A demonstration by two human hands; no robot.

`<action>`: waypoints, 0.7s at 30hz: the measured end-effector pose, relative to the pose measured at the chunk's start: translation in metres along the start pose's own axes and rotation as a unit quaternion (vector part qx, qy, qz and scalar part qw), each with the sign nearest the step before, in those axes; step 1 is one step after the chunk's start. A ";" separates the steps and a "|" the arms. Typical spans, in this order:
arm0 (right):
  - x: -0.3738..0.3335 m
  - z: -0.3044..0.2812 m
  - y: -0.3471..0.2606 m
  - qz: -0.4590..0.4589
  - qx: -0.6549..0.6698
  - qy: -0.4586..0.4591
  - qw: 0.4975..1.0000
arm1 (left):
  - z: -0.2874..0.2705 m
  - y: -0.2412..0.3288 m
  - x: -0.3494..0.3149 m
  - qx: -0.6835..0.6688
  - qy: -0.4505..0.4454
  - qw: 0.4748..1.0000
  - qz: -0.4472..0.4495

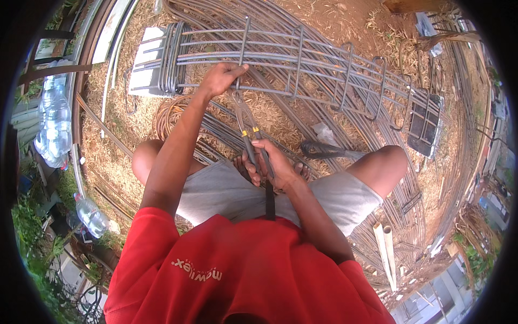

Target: The person sits on the ground and assembles a rebar mesh by tying intersecting steel bars with wire using pliers. The person repeatedly wraps wire around bar intersections and twists it to secure the mesh structure.

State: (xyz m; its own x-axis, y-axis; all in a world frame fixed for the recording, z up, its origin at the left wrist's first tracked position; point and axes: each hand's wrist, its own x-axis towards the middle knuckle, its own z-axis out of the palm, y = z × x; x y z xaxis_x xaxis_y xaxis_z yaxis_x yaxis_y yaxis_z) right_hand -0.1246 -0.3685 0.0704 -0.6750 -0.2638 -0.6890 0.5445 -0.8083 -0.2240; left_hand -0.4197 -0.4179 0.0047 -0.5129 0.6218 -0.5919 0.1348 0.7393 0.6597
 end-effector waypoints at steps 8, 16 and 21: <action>-0.102 -0.052 -0.121 -0.197 -0.326 0.248 0.891 | 0.011 -0.001 0.004 0.135 0.088 0.987 0.023; -0.111 -0.108 -0.158 -0.228 -0.384 0.280 0.850 | 0.029 -0.038 0.046 0.425 0.084 0.892 0.130; -0.113 -0.127 -0.147 -0.211 -0.376 0.293 0.853 | 0.020 -0.080 0.069 0.468 0.078 0.834 0.282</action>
State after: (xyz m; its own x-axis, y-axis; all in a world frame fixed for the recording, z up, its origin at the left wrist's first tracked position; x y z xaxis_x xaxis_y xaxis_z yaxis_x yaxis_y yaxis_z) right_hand -0.0649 -0.1525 0.0937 -0.6448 0.4538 -0.6151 0.6292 -0.1417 -0.7642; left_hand -0.4492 -0.4294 -0.0982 -0.2378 0.9517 -0.1943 0.9574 0.2634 0.1186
